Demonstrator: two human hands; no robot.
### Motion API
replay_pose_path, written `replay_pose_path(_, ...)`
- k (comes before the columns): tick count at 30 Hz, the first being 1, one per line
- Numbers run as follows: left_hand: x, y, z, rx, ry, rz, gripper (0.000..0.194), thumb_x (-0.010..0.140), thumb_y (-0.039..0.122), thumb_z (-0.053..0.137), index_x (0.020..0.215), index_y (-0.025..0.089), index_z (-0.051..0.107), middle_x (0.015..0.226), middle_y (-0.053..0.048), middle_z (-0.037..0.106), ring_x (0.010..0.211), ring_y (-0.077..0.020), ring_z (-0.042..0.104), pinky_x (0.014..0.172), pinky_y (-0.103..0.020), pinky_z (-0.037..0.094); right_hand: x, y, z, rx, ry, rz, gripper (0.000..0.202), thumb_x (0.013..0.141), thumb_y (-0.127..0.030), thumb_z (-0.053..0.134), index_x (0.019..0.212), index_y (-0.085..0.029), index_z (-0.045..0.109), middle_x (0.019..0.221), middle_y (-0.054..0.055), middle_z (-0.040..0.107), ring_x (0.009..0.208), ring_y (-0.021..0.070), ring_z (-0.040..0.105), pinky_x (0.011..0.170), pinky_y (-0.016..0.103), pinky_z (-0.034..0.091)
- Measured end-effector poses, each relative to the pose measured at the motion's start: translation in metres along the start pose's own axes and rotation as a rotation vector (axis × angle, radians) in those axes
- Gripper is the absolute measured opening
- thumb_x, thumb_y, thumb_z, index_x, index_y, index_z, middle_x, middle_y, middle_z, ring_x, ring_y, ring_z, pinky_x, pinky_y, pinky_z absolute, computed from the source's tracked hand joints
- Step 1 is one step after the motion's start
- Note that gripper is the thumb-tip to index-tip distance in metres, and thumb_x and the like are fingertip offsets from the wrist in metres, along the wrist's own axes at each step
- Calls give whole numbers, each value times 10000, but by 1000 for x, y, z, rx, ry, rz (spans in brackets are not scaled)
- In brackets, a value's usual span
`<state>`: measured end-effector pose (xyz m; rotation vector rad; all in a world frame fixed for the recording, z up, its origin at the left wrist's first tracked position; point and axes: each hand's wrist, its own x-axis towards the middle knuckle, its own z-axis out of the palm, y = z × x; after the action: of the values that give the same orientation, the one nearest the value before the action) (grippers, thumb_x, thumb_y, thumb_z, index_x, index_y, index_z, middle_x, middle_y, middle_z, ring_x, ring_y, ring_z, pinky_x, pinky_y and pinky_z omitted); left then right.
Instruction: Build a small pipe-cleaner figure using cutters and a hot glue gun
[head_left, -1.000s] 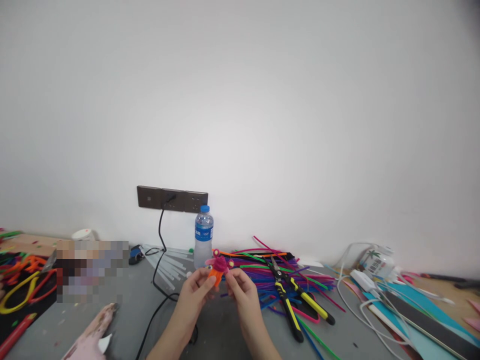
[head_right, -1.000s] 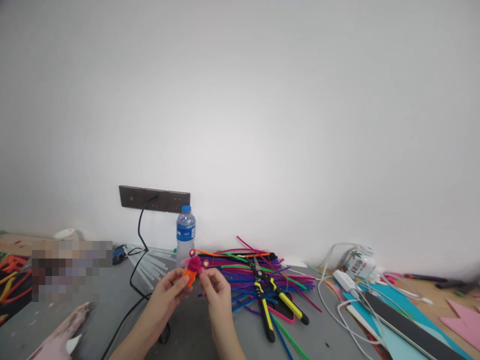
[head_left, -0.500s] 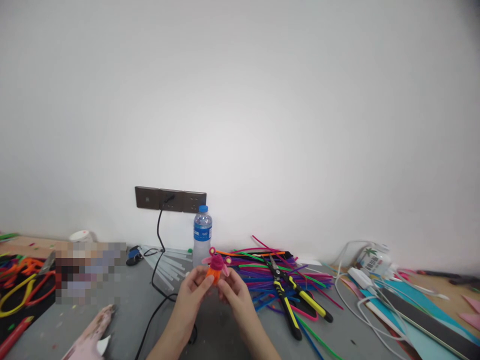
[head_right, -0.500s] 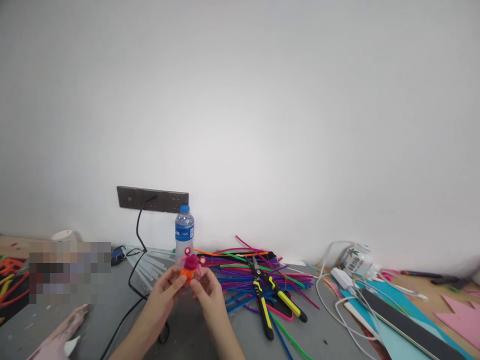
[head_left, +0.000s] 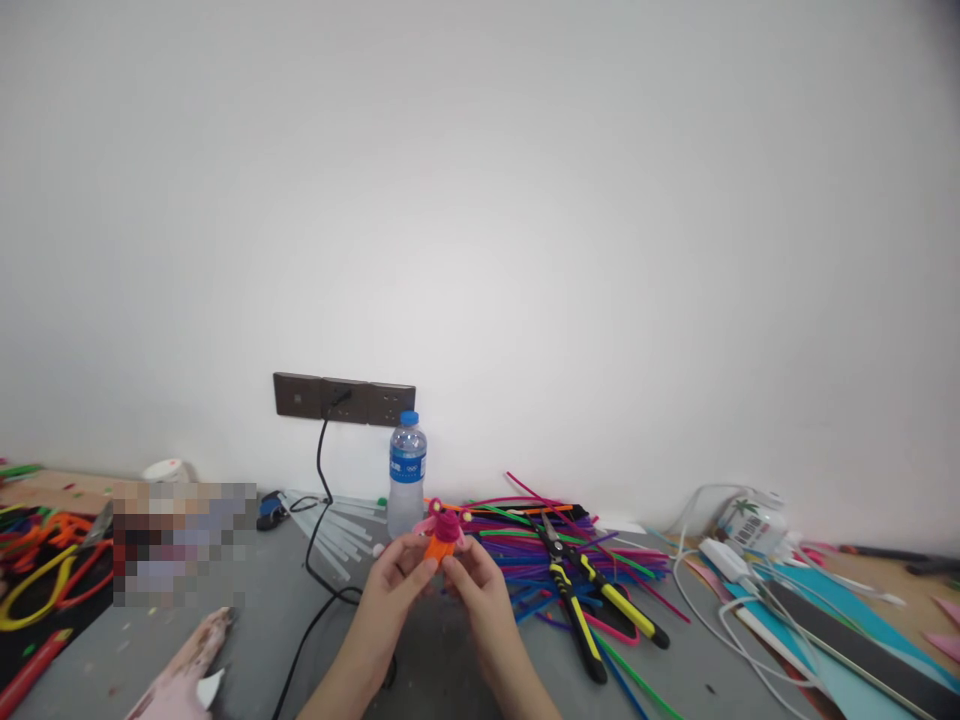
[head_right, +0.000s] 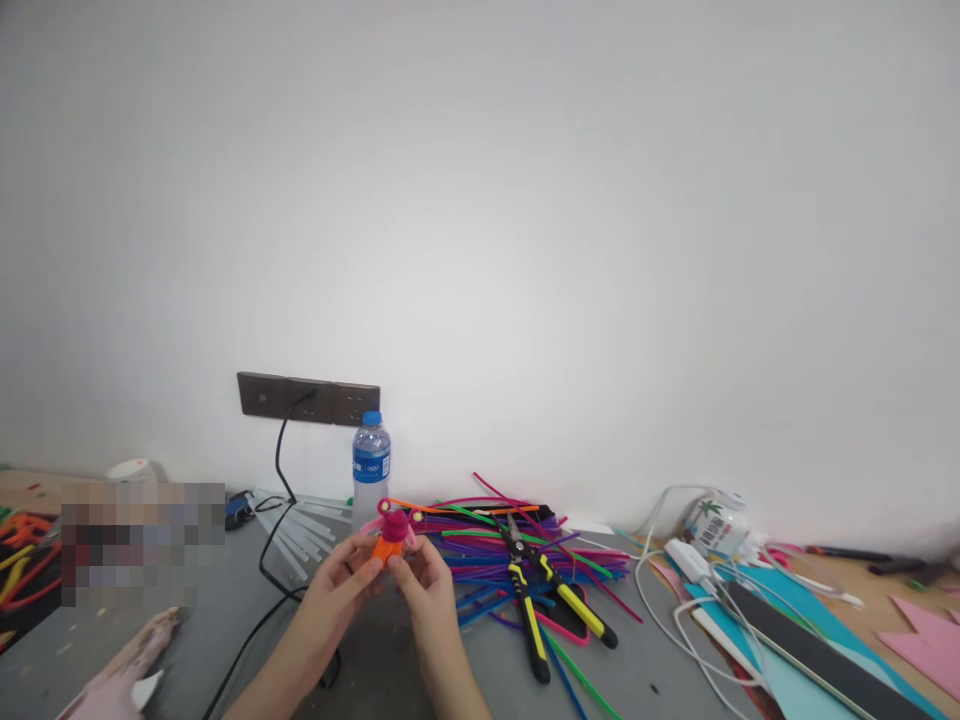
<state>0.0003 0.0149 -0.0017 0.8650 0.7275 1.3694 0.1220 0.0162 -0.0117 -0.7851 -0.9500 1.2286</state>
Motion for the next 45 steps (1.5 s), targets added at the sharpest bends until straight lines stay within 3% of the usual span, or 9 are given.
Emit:
replay_pose_path(6, 3, -6, -3, 28, 7, 87, 317, 616, 359, 857, 809, 171, 690, 941, -92, 756, 837, -234, 666, 640, -269, 514, 2, 7, -1, 43, -9, 68, 384, 620, -495, 809, 745, -193, 608, 623, -43, 545, 508, 98, 443, 485, 200, 315)
replay_pose_path(10, 4, 1, -6, 99, -19, 125, 296, 599, 311, 867, 771, 175, 669, 845, -51, 722, 816, -214, 666, 734, -287, 528, 4, 10, -4, 38, -7, 79, 410, 602, -519, 811, 670, -190, 577, 546, -70, 461, 477, 81, 363, 463, 192, 268)
replay_pose_path(14, -1, 8, -3, 276, -6, 276, 196, 643, 272, 822, 731, 192, 667, 893, -50, 662, 917, -235, 643, 800, -296, 530, 4, 9, -5, 13, -22, 72, 410, 618, -531, 796, 625, -181, 582, 527, -67, 448, 467, 75, 337, 457, 194, 254)
replay_pose_path(18, -7, 12, 0, 512, 12, 449, 50, 732, 210, 723, 734, 216, 673, 931, -60, 618, 952, -246, 615, 789, -292, 523, 3, 6, -3, 32, -22, 71, 394, 581, -515, 824, 707, -176, 669, 580, -41, 510, 482, 79, 337, 459, 200, 275)
replay_pose_path(23, -11, 17, 3, 751, 36, 573, 75, 767, 161, 666, 730, 226, 656, 889, -57, 622, 878, -240, 620, 743, -281, 491, -1, 7, -2, 83, -66, 52, 340, 650, -490, 799, 783, -185, 727, 642, -13, 557, 526, 90, 373, 499, 209, 325)
replay_pose_path(31, -13, 17, 4, 823, 29, 641, 117, 766, 127, 616, 709, 225, 646, 857, -44, 599, 845, -228, 629, 730, -277, 507, -4, 9, 3, 181, -109, 114, 377, 635, -443, 831, 905, -195, 746, 707, 13, 619, 601, 127, 494, 578, 243, 423)
replay_pose_path(39, -9, 11, -2, 880, 5, 707, 120, 797, 112, 568, 784, 223, 611, 921, -44, 607, 876, -208, 637, 719, -278, 526, -1, 12, 0, 217, -59, 116, 352, 575, -398, 883, 828, -192, 751, 663, -4, 624, 571, 102, 471, 547, 210, 398)
replay_pose_path(45, -8, 11, -1, 870, -14, 686, 96, 815, 135, 581, 787, 223, 608, 933, -54, 617, 897, -217, 636, 737, -292, 535, -2, 15, 1, 241, -43, 106, 405, 587, -409, 878, 920, -215, 755, 739, 8, 670, 588, 98, 490, 549, 199, 400)
